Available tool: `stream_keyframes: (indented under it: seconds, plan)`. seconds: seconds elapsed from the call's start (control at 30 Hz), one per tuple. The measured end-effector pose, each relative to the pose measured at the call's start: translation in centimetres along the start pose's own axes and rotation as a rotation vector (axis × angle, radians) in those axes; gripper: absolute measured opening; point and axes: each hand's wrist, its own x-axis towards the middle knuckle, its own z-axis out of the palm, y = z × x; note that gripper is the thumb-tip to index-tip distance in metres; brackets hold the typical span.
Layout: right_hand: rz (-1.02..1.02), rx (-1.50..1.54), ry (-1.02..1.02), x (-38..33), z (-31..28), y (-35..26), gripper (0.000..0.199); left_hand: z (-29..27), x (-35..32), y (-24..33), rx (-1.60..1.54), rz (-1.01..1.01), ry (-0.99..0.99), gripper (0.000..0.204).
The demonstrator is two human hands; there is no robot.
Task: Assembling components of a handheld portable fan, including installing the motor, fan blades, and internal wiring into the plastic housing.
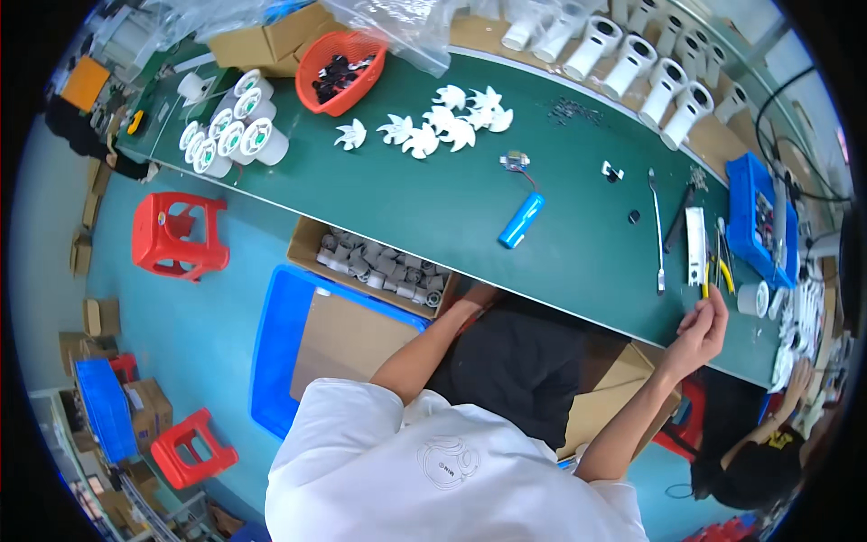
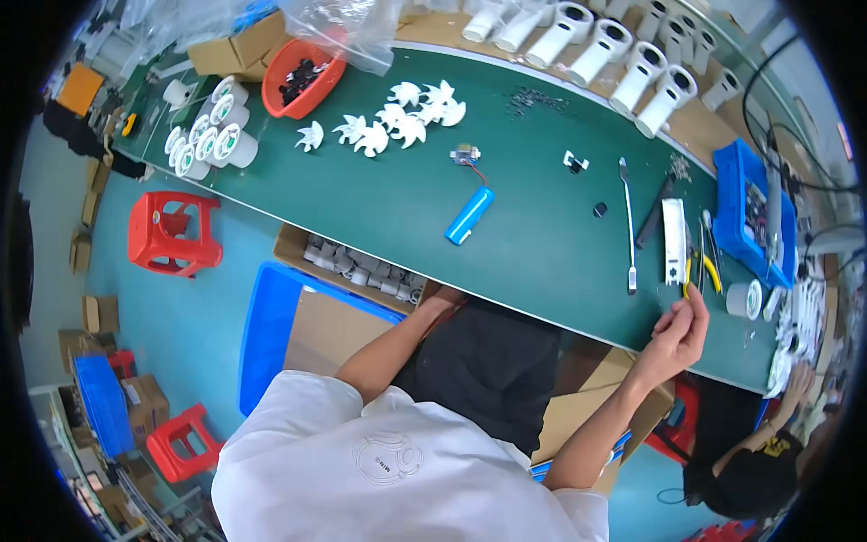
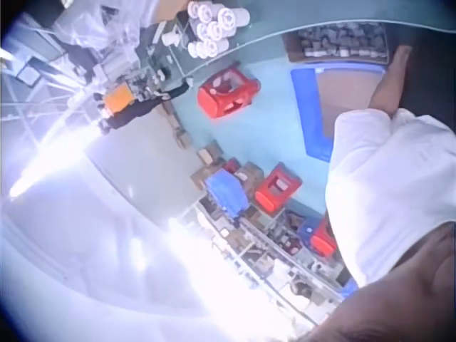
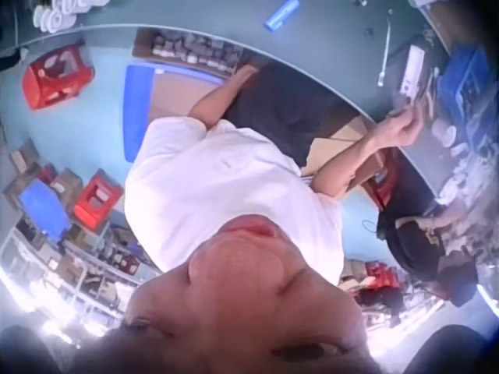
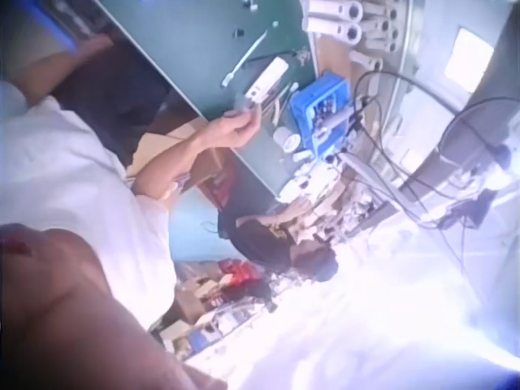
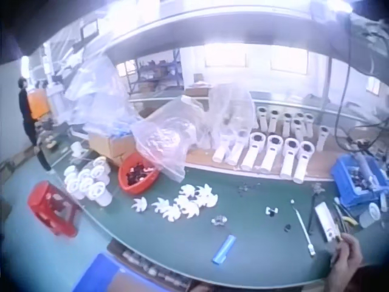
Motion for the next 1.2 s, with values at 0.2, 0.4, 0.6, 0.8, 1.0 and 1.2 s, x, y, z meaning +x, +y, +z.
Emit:
stream_keyframes:
  seconds: [0.2, 0.4, 0.6, 0.8, 1.0, 1.2]
  plan:
    - [-0.027, -0.18, 0.103, -0.7, 1.9, -1.3, 0.018, -5.6, 1.3, 11.0, 0.456, -0.02, -0.173, 0.036]
    - [0.151, 0.158, 0.159, 0.3, 1.6, -1.1, 0.016, 1.8, 3.2, 21.2, 0.701, 0.146, -0.448, 0.039]
    - [0.235, 0.302, 0.237, 0.6, 0.3, -1.0, 0.019, 8.3, 0.1, 26.5, 0.883, 0.631, -0.478, 0.056]
    - [0.241, 0.42, 0.195, 0.6, 1.1, -0.6, 0.02, 8.2, 0.1, 27.9, 0.818, 0.394, -0.476, 0.055]
    - [0.028, -0.035, 0.221, 1.4, -0.6, -0.3, 0.03, 4.4, -2.3, 30.7, 0.532, 0.362, -0.545, 0.035]
    - [-0.288, -0.848, 0.279, 9.5, -6.4, 4.0, 0.078, -4.5, -3.5, 37.6, 0.641, 0.548, 0.272, 0.022]
